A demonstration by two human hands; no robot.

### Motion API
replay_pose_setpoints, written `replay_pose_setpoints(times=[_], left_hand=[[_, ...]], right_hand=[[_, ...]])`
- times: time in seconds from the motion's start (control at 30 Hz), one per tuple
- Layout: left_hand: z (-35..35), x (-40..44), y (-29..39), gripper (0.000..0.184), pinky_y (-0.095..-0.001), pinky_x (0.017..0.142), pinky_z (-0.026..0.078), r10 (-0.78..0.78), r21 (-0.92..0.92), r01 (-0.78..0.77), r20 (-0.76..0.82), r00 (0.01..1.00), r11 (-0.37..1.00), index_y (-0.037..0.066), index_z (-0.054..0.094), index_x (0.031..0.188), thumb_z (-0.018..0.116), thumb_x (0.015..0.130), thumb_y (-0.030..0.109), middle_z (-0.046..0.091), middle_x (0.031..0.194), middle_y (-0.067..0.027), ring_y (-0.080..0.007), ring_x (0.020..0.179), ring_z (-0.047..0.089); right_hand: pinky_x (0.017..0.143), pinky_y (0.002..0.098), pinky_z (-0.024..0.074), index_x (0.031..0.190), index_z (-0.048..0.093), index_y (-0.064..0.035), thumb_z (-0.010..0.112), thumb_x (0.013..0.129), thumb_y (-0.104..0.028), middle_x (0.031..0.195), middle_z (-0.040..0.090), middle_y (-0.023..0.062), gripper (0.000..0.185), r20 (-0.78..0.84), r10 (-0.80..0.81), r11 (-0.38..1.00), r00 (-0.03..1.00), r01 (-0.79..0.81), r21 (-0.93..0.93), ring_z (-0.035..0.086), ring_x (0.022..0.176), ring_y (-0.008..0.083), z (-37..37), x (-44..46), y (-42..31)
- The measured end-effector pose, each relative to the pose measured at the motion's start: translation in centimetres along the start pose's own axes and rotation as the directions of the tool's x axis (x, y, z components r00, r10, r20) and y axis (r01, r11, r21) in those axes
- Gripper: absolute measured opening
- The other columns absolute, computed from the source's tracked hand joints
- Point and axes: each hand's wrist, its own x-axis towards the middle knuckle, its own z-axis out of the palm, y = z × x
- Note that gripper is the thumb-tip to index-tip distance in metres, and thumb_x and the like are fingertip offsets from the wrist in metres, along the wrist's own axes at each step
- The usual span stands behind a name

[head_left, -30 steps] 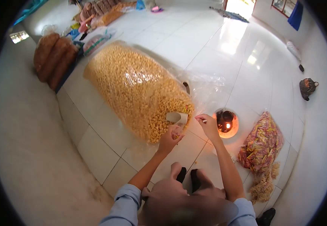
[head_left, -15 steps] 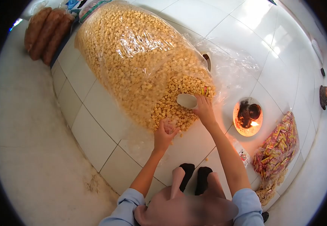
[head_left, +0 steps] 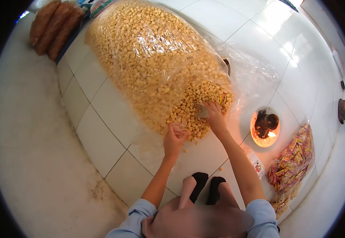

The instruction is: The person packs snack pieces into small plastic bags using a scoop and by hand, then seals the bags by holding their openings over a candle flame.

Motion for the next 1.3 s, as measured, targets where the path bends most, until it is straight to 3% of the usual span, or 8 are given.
replay_pose_setpoints(times=[0.13,0.2,0.33,0.43,0.63,0.7,1.03,1.3], left_hand=[[0.0,0.1,-0.2,0.042,-0.0277,0.056,0.045,-0.033,0.003,0.033,0.046,0.998,0.999,0.008,0.044,0.099,0.069,0.073,0.03,0.055,0.068,-0.002,-0.0133,0.062,0.053],[0.2,0.2,-0.4,0.045,-0.028,0.054,0.044,0.023,-0.035,-0.023,0.002,1.0,0.999,0.007,0.042,0.099,0.07,0.073,0.032,0.054,0.067,-0.0026,-0.014,0.06,0.053],[1.1,1.3,0.2,0.048,-0.0283,0.053,0.044,0.093,0.003,-0.093,-0.05,0.994,0.996,0.006,0.041,0.1,0.069,0.072,0.032,0.053,0.067,-0.0036,-0.0148,0.058,0.053],[1.1,2.4,2.6,0.05,-0.028,0.052,0.045,0.113,-0.032,-0.112,0.009,0.994,0.993,0.005,0.041,0.102,0.07,0.072,0.032,0.052,0.068,-0.0047,-0.0154,0.057,0.053],[2.0,4.7,4.6,0.047,-0.0274,0.051,0.045,0.313,0.026,-0.312,-0.029,0.949,0.95,0.006,0.041,0.102,0.069,0.073,0.03,0.052,0.066,-0.0041,-0.0153,0.057,0.054],[1.9,5.3,5.2,0.046,-0.0269,0.051,0.045,0.333,0.052,-0.333,0.006,0.943,0.942,0.006,0.042,0.102,0.069,0.073,0.028,0.052,0.065,-0.0032,-0.0152,0.057,0.054],[2.5,6.4,4.7,0.043,-0.0274,0.051,0.047,0.453,0.124,-0.446,-0.032,0.891,0.886,0.008,0.042,0.102,0.068,0.073,0.026,0.055,0.068,-0.0039,-0.0163,0.06,0.058],[2.3,6.3,4.8,0.044,-0.0319,0.053,0.048,0.386,0.161,-0.383,0.014,0.922,0.91,0.009,0.041,0.102,0.068,0.073,0.029,0.06,0.076,-0.0092,-0.0229,0.065,0.061]], right_hand=[[0.091,0.0377,0.0375,0.112,0.048,-0.0067,0.07,0.056,-0.003,0.11,0.048,0.0114,0.06,0.045,0.023,0.988,0.999,-0.03,0.153,0.042,0.106,0.0316,1.3,0.7,-0.5],[0.091,0.0387,0.0367,0.112,0.049,-0.0053,0.075,0.052,-0.007,0.112,0.049,0.0123,0.065,0.084,0.128,0.973,0.988,-0.142,0.185,0.042,0.106,0.0315,1.0,0.9,-0.5],[0.093,0.0393,0.0355,0.114,0.05,-0.0057,0.075,0.052,-0.007,0.113,0.049,0.0137,0.066,0.122,0.068,0.959,0.99,-0.099,0.267,0.042,0.108,0.031,-4.9,1.9,-0.6],[0.095,0.0351,0.0352,0.116,0.049,-0.0081,0.073,0.054,-0.002,0.119,0.047,0.0106,0.066,0.044,0.081,0.979,0.996,-0.088,0.183,0.041,0.113,0.0281,-10.9,2.9,-2.1],[0.095,0.0338,0.0364,0.118,0.046,-0.0064,0.066,0.058,0.002,0.116,0.047,0.0096,0.064,0.127,-0.006,0.996,0.992,-0.005,0.085,0.04,0.111,0.0273,-19.1,5.4,-6.2],[0.094,0.0327,0.0377,0.118,0.046,-0.006,0.063,0.06,0.005,0.117,0.045,0.009,0.061,0.187,-0.041,0.998,0.982,0.049,-0.036,0.04,0.111,0.0262,-19.8,5.7,-6.9],[0.088,0.0328,0.0423,0.109,0.047,-0.0031,0.062,0.062,0.005,0.11,0.05,0.0072,0.05,0.2,-0.078,0.982,0.977,0.11,-0.154,0.042,0.109,0.0236,-19.9,5.8,-9.6],[0.084,0.0314,0.0434,0.097,0.05,-0.0055,0.054,0.065,0.003,0.095,0.053,0.0052,0.034,0.101,-0.342,0.851,0.934,0.354,-0.388,0.047,0.099,0.0211,-18.7,6.1,-10.4]])
